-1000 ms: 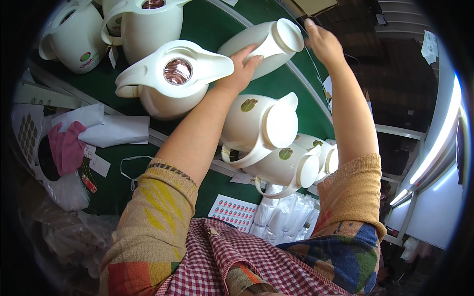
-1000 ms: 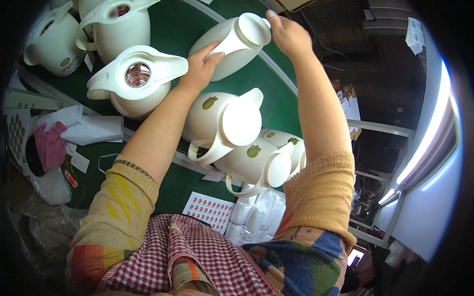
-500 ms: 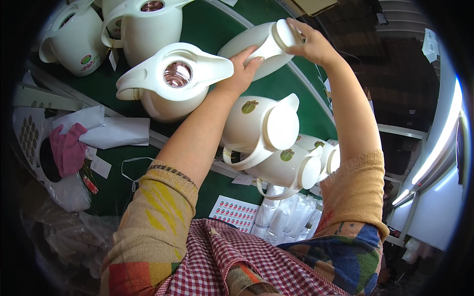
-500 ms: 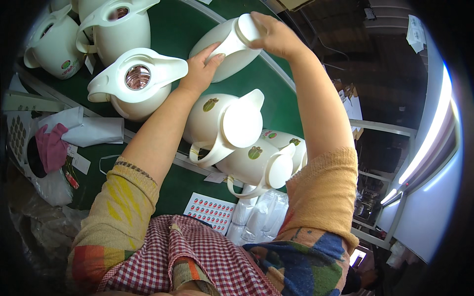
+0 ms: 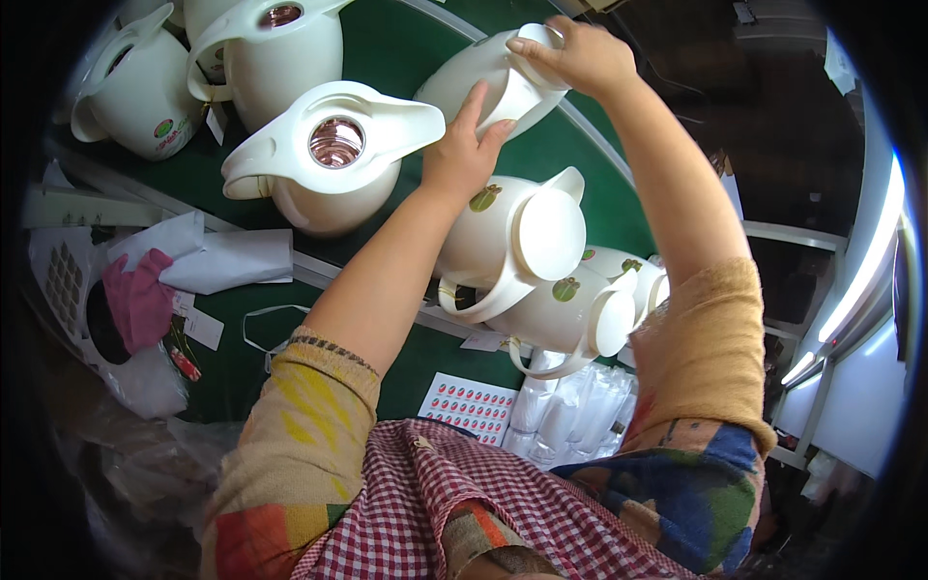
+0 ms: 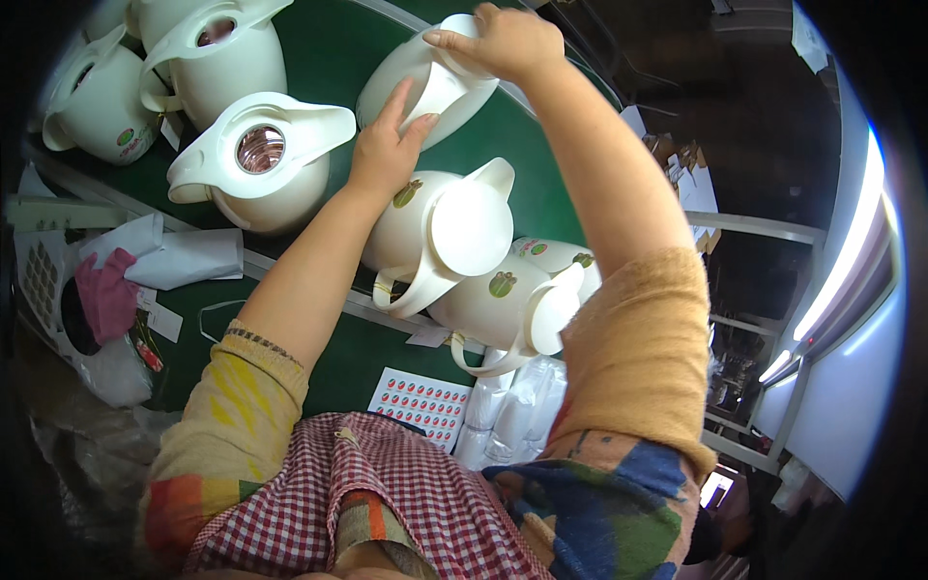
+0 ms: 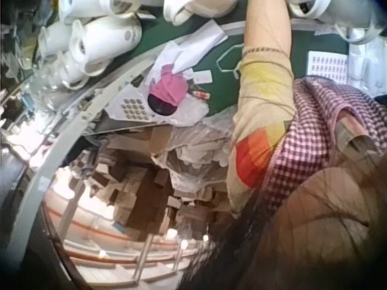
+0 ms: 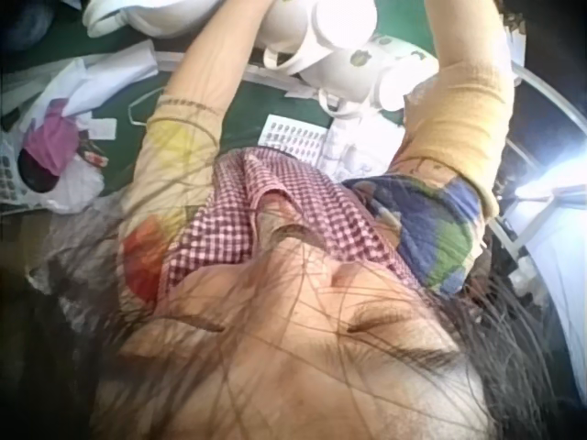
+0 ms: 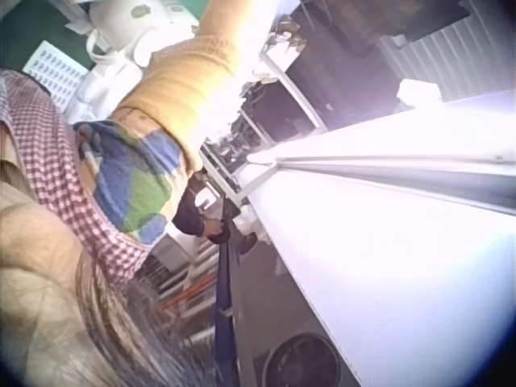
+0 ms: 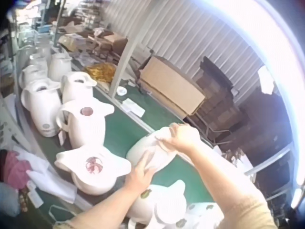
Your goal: The person assembles white plastic pitchers by attaching lids and applying stickers. They handle multiple pitchers, place lids on each, and affix stickers to the sides before setting them aside.
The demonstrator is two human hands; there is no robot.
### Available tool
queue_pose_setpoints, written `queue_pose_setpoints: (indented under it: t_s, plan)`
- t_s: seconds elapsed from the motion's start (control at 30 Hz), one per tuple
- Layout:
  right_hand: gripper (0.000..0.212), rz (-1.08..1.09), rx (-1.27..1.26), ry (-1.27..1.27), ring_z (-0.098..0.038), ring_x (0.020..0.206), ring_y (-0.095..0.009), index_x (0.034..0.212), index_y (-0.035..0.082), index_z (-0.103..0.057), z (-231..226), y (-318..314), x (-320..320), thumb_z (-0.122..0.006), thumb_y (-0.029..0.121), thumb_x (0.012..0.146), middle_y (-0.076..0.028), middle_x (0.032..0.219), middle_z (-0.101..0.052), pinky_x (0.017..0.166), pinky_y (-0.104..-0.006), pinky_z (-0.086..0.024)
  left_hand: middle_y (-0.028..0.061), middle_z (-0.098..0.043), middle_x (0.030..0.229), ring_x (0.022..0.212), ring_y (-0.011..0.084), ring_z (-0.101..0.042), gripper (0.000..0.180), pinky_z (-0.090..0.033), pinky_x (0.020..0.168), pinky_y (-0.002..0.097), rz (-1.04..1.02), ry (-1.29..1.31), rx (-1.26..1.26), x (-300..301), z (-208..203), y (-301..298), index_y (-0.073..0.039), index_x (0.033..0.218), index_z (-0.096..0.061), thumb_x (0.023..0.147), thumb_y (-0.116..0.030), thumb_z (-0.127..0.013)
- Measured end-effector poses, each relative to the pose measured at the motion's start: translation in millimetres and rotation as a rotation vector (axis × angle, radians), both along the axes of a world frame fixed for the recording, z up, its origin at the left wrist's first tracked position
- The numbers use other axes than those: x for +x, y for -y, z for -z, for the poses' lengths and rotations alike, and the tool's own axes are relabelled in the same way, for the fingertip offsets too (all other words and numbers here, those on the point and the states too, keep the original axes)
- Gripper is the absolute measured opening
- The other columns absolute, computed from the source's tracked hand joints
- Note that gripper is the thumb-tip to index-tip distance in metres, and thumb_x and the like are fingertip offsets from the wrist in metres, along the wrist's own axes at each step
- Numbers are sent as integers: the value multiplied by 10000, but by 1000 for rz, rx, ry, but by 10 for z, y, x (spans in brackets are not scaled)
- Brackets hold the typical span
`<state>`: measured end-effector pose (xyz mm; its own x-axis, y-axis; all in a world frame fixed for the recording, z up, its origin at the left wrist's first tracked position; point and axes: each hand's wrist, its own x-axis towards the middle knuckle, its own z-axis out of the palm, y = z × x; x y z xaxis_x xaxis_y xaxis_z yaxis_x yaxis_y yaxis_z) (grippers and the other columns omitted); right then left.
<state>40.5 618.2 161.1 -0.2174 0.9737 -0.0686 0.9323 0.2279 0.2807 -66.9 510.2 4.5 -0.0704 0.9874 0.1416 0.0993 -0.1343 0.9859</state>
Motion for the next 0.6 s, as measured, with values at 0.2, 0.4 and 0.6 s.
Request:
queue_pose_setpoints:
  t_s: [0.2, 0.4, 0.6]
  plan:
    - [635, -297, 42, -300, -402, 1284, -399, 1305, 58, -514, 286, 102, 157, -662, 413, 801, -220, 1357, -465, 1062, -432, -340, 157, -702, 933, 875, 299, -671, 712, -498, 810, 358, 197, 101, -97, -47, -92, -25, -27, 1472, -241, 914, -313, -577]
    - [620, -281, 291, -294, -477, 1219, -312, 1234, 144, -594, 540, 121, 123, -553, 586, 801, -104, 1312, -528, 949, -457, -438, 93, -683, 763, 741, 207, -661, 757, -487, 752, 304, 264, -83, -155, -119, -178, 90, -38, 1501, -137, 919, -276, -558]
    - [488, -705, 174, -315, -508, 1148, -321, 1208, 153, -609, 437, 126, 272, -553, 468, 838, -79, 1273, -550, 945, -444, -417, 77, -652, 699, 646, 181, -628, 748, -482, 675, 279, 243, 86, -156, -162, -102, 217, -52, 1509, -144, 918, -248, -559]
